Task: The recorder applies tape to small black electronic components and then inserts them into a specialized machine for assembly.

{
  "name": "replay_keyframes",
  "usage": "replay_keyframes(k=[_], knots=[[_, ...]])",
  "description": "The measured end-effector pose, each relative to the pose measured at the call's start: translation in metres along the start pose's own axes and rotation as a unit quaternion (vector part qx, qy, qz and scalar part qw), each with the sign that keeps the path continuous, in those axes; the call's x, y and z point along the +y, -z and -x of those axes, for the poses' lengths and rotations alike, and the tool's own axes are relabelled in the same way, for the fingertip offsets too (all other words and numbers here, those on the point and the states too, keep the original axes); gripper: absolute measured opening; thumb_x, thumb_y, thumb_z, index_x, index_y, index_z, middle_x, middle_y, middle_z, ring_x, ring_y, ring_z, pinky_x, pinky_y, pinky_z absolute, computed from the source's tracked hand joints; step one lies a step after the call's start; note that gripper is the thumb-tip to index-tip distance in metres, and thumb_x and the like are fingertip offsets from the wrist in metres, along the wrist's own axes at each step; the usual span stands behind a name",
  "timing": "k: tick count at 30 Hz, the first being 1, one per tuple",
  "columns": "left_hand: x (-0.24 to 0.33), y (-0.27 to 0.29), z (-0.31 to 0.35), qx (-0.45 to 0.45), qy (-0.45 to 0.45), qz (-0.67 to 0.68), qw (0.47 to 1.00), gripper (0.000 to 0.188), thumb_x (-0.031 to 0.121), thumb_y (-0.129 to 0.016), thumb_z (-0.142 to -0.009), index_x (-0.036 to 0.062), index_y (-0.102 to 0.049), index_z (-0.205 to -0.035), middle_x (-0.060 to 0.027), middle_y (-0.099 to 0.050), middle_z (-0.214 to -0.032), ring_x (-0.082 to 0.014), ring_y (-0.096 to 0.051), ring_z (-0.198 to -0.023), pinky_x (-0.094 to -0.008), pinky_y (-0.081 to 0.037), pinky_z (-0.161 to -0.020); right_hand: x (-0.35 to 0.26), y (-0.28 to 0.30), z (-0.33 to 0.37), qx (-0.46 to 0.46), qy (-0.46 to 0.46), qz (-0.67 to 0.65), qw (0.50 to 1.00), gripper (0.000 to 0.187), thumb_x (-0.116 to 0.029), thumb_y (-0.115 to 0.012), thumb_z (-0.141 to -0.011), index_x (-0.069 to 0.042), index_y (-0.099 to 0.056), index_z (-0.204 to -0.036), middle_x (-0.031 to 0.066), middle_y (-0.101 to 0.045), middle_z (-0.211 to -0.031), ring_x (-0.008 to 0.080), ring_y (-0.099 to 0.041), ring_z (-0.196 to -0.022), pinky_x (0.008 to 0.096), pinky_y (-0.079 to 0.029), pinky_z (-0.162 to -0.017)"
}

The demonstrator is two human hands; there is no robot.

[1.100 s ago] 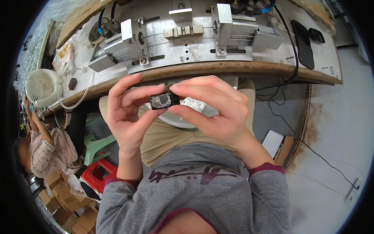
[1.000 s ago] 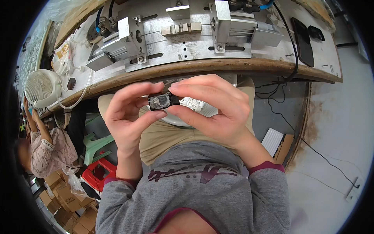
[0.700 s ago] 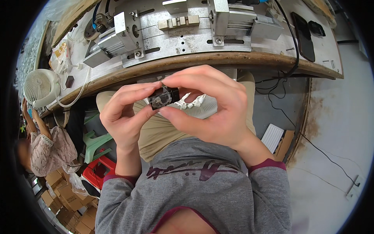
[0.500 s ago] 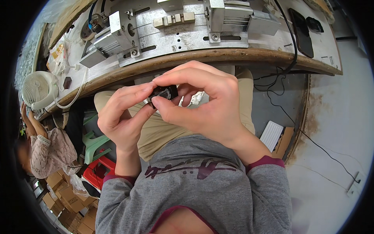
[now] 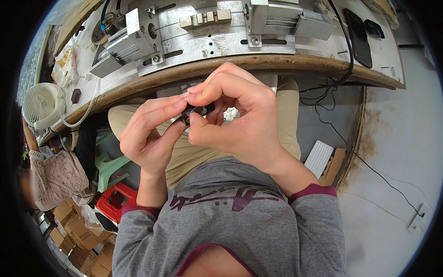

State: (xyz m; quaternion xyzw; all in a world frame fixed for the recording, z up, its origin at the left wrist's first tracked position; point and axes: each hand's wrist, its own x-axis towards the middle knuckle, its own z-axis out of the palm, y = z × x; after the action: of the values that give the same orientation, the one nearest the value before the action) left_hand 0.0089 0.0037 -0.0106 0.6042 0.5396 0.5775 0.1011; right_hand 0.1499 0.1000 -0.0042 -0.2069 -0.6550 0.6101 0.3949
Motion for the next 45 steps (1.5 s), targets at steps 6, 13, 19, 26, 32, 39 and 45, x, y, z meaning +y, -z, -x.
replay_keyframes(k=[6, 13, 19, 26, 32, 39, 45], knots=[[-0.004, -0.003, 0.003, 0.013, 0.01, -0.007, 1.0, 0.032, -0.01, -0.073, -0.062, -0.0013, -0.069, -0.093, -0.013, -0.071, -0.092, -0.025, -0.069, -0.085, -0.0312, -0.055, -0.072, 0.007, 0.001, 0.003, -0.002, 0.012, 0.029, 1.0, 0.02, 0.01, -0.068, -0.065, 0.001, -0.064, -0.082, 0.009, -0.063, -0.09, 0.0047, -0.059, -0.067, 0.016, -0.046, -0.051], [-0.004, -0.001, 0.002, 0.012, 0.025, 0.006, 1.0, 0.032, -0.01, -0.073, -0.062, -0.0014, -0.069, -0.093, -0.0123, -0.071, -0.092, -0.0254, -0.069, -0.085, -0.0308, -0.055, -0.071, 0.005, 0.003, 0.004, -0.017, -0.067, -0.083, 0.994, 0.023, 0.008, -0.075, -0.068, 0.001, -0.066, -0.087, 0.009, -0.063, -0.097, 0.0061, -0.062, -0.074, 0.016, -0.049, -0.056], [-0.001, 0.002, 0.005, -0.02, 0.002, -0.002, 1.0, 0.033, -0.011, -0.074, -0.062, -0.0064, -0.067, -0.094, -0.019, -0.069, -0.093, -0.0288, -0.068, -0.087, -0.0357, -0.055, -0.078, 0.016, 0.011, 0.003, -0.062, -0.12, -0.213, 0.968, 0.025, 0.01, -0.076, -0.067, -0.002, -0.066, -0.087, 0.0082, -0.063, -0.098, 0.0074, -0.063, -0.082, 0.0169, -0.05, -0.064], [-0.002, 0.003, 0.007, -0.032, -0.003, 0.002, 0.999, 0.032, -0.01, -0.074, -0.062, -0.0063, -0.067, -0.094, -0.0192, -0.069, -0.092, -0.0294, -0.068, -0.087, -0.0384, -0.056, -0.079, 0.015, 0.008, 0.006, -0.047, -0.123, -0.217, 0.967, 0.023, 0.012, -0.074, -0.066, -0.002, -0.063, -0.082, 0.0063, -0.06, -0.095, 0.0069, -0.062, -0.082, 0.0158, -0.049, -0.062], [-0.004, 0.0, 0.007, -0.027, 0.003, 0.013, 1.0, 0.031, -0.011, -0.072, -0.063, -0.0069, -0.066, -0.093, -0.0195, -0.069, -0.092, -0.0305, -0.068, -0.088, -0.0395, -0.056, -0.08, 0.01, 0.006, 0.006, -0.034, -0.099, -0.138, 0.985, 0.02, 0.011, -0.07, -0.065, -0.002, -0.06, -0.078, 0.0036, -0.058, -0.09, 0.0033, -0.06, -0.077, 0.015, -0.046, -0.056], [-0.011, -0.004, 0.012, -0.008, 0.045, 0.045, 0.998, 0.031, -0.007, -0.074, -0.064, -0.0009, -0.07, -0.093, -0.0122, -0.071, -0.092, -0.0257, -0.069, -0.087, -0.0311, -0.055, -0.074, 0.013, 0.006, 0.008, -0.036, -0.093, -0.079, 0.992, 0.02, 0.011, -0.07, -0.065, -0.002, -0.06, -0.077, 0.0032, -0.058, -0.088, 0.0011, -0.056, -0.068, 0.015, -0.043, -0.053], [-0.013, -0.004, 0.016, -0.012, 0.068, 0.06, 0.996, 0.029, -0.008, -0.073, -0.065, -0.0025, -0.069, -0.094, -0.0137, -0.071, -0.094, -0.0255, -0.069, -0.088, -0.0315, -0.055, -0.075, 0.015, 0.007, 0.01, -0.037, -0.096, -0.066, 0.993, 0.019, 0.01, -0.069, -0.066, -0.002, -0.062, -0.079, 0.0033, -0.059, -0.089, 0.0013, -0.056, -0.067, 0.015, -0.043, -0.054]])
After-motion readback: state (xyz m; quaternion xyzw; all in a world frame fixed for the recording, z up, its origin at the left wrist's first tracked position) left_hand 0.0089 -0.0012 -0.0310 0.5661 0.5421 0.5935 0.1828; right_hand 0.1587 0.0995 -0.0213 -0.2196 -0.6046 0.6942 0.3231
